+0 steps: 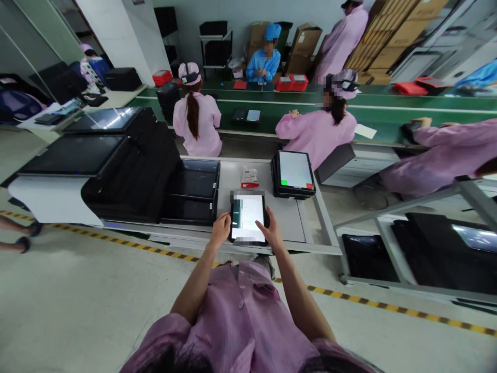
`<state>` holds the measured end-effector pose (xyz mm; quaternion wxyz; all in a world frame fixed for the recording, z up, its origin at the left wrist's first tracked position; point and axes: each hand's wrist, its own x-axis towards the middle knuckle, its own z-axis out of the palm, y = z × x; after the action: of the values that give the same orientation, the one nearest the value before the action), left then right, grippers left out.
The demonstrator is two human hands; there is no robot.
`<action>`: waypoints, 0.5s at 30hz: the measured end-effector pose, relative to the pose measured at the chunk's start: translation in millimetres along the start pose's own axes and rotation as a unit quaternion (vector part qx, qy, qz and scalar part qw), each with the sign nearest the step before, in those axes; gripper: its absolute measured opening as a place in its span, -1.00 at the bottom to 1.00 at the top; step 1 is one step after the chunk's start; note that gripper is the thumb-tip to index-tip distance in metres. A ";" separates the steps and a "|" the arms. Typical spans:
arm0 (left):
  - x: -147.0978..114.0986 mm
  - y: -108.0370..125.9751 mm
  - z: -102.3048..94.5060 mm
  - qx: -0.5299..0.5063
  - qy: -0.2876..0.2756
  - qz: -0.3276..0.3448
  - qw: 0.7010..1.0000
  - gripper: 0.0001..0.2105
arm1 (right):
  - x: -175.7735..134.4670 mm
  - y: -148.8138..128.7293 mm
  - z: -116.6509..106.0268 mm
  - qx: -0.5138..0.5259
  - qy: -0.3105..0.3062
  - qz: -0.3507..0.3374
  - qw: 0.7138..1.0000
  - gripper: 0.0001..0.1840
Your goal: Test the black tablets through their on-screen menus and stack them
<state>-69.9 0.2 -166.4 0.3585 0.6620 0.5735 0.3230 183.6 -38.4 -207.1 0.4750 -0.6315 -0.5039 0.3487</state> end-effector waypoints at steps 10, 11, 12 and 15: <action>-1.0 1.6 1.1 -0.007 0.009 -0.008 1.000 -0.70 | -2.5 -8.5 -1.4 -0.026 -0.016 0.009 0.999 0.11; -0.8 1.6 1.4 -0.006 0.010 -0.009 1.000 -0.70 | -2.9 -8.6 -0.6 -0.029 -0.015 0.011 0.999 0.12; -0.6 1.6 1.5 -0.006 0.010 -0.009 1.000 -0.71 | -3.3 -8.4 0.3 -0.032 -0.013 0.011 0.999 0.12; -0.1 1.4 1.2 -0.005 0.008 -0.009 1.000 -0.72 | -4.2 -5.5 2.9 -0.047 -0.008 -0.002 0.999 0.16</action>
<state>-68.2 -0.1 -165.8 0.3605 0.6526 0.5802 0.3279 178.2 -41.5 -202.9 0.4412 -0.6495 -0.5247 0.3290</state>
